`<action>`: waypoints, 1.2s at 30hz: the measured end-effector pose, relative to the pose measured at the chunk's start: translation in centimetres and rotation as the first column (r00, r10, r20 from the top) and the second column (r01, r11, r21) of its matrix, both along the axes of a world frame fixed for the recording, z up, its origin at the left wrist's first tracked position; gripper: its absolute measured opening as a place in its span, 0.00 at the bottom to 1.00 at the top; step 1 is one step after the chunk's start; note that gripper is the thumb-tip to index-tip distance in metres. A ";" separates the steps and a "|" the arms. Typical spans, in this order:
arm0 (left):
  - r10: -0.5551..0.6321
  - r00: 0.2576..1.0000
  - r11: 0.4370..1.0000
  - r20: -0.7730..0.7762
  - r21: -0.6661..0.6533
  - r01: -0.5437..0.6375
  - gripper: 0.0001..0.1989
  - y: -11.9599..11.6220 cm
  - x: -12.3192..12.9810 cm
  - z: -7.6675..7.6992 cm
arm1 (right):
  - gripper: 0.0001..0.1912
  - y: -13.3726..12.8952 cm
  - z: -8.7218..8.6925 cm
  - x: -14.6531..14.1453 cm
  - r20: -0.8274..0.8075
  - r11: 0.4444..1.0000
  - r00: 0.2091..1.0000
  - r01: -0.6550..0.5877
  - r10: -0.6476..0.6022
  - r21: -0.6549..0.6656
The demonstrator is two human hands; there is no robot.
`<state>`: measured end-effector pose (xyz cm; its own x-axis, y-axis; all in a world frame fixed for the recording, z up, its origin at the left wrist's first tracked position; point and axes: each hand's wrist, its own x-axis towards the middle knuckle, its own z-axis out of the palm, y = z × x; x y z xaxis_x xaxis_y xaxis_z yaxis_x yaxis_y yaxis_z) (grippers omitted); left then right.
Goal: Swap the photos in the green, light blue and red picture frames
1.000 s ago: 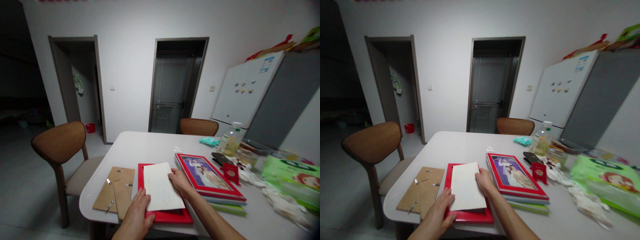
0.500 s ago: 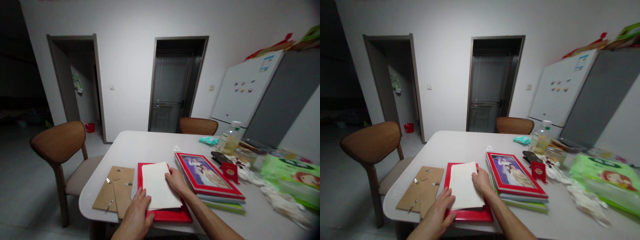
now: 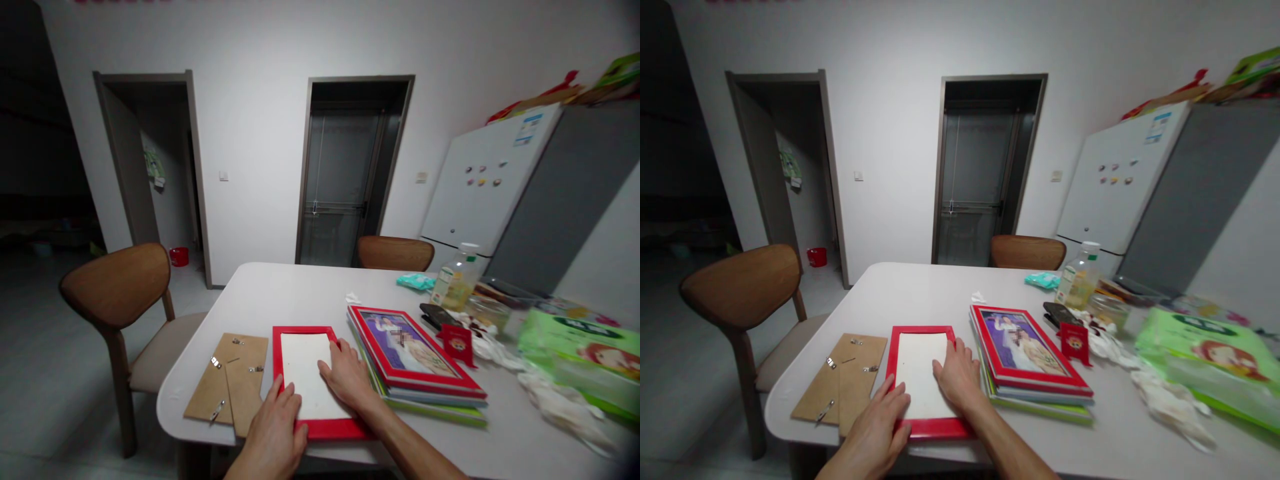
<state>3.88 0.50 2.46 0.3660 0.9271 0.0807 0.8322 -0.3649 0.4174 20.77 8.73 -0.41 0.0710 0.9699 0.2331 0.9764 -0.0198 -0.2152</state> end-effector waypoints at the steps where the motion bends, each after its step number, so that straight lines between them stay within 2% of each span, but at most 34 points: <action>1: 0.001 1.000 1.000 -0.006 0.009 -0.001 0.18 0.1 0.0 0.0 | 0.24 0.0 0.0 0.0 0.001 1.000 1.000 -0.005 0.005 -0.005; 5: 0.000 1.000 0.998 -0.006 0.064 0.001 0.14 0.7 -0.1 -0.2 | 0.27 0.2 0.1 -0.4 0.011 0.998 0.999 -0.045 0.045 0.054; 7: -0.002 1.000 0.996 -0.001 0.085 0.002 0.14 0.8 0.0 -0.3 | 0.26 0.2 0.1 -0.9 0.022 0.989 0.991 -0.132 0.131 0.066; 10: -0.004 1.000 0.997 -0.003 0.083 0.004 0.14 0.5 0.0 -0.3 | 0.23 0.0 0.1 -1.7 0.040 0.959 0.959 -0.282 0.282 0.006; 13: -0.043 0.998 0.997 0.040 0.064 0.041 0.15 -0.1 -0.8 -0.2 | 0.23 0.1 0.2 -2.1 0.046 0.947 0.946 -0.319 0.320 -0.029; 15: -0.077 0.992 0.995 0.096 0.077 0.070 0.17 -0.4 -2.3 -0.1 | 0.23 0.3 0.3 -2.2 0.034 0.955 0.954 -0.296 0.297 -0.030; 17: -0.067 0.989 0.992 0.130 0.116 0.052 0.20 -0.7 -4.4 -0.3 | 0.23 0.7 0.3 -2.1 0.020 0.962 0.962 -0.273 0.273 -0.006; 21: 0.073 0.994 0.982 0.081 0.166 -0.086 0.23 -0.7 -8.9 -1.6 | 0.22 1.3 0.3 -2.4 0.025 0.947 0.947 -0.322 0.321 0.011; 24: 0.134 0.991 0.978 0.013 0.158 -0.134 0.25 -0.5 -11.2 -3.0 | 0.21 1.2 1.2 -3.4 0.017 0.942 0.942 -0.334 0.334 -0.034; 26: 0.137 0.991 0.977 -0.009 0.166 -0.134 0.27 -0.3 -11.8 -3.8 | 0.20 0.6 2.3 -4.6 -0.021 0.930 0.932 -0.363 0.362 -0.056; 28: 0.141 0.990 0.972 -0.008 0.189 -0.137 0.28 -0.3 -11.8 -4.4 | 0.20 -0.6 3.3 -6.4 -0.071 0.892 0.891 -0.451 0.448 -0.037; 30: 0.156 0.988 0.966 0.003 0.208 -0.154 0.28 -0.5 -11.4 -4.6 | 0.21 -2.2 3.9 -8.4 -0.102 0.820 0.817 -0.572 0.568 -0.012; 32: 0.149 0.989 0.965 0.015 0.216 -0.149 0.27 -0.9 -11.1 -4.6 | 0.21 -3.7 3.9 -10.2 -0.097 0.744 0.744 -0.667 0.661 -0.045; 33: 0.137 0.990 0.966 0.021 0.218 -0.138 0.27 -1.0 -11.2 -4.6 | 0.22 -4.3 3.6 -10.9 -0.088 0.728 0.730 -0.683 0.678 -0.056; 34: 0.128 0.991 0.965 0.028 0.227 -0.131 0.27 -1.1 -11.3 -4.6 | 0.23 -4.7 3.3 -11.4 -0.080 0.734 0.736 -0.677 0.673 -0.058; 36: 0.143 0.989 0.952 0.039 0.266 -0.148 0.25 -1.2 -12.1 -4.7 | 0.24 -5.0 2.7 -12.0 -0.080 0.780 0.780 -0.624 0.620 -0.036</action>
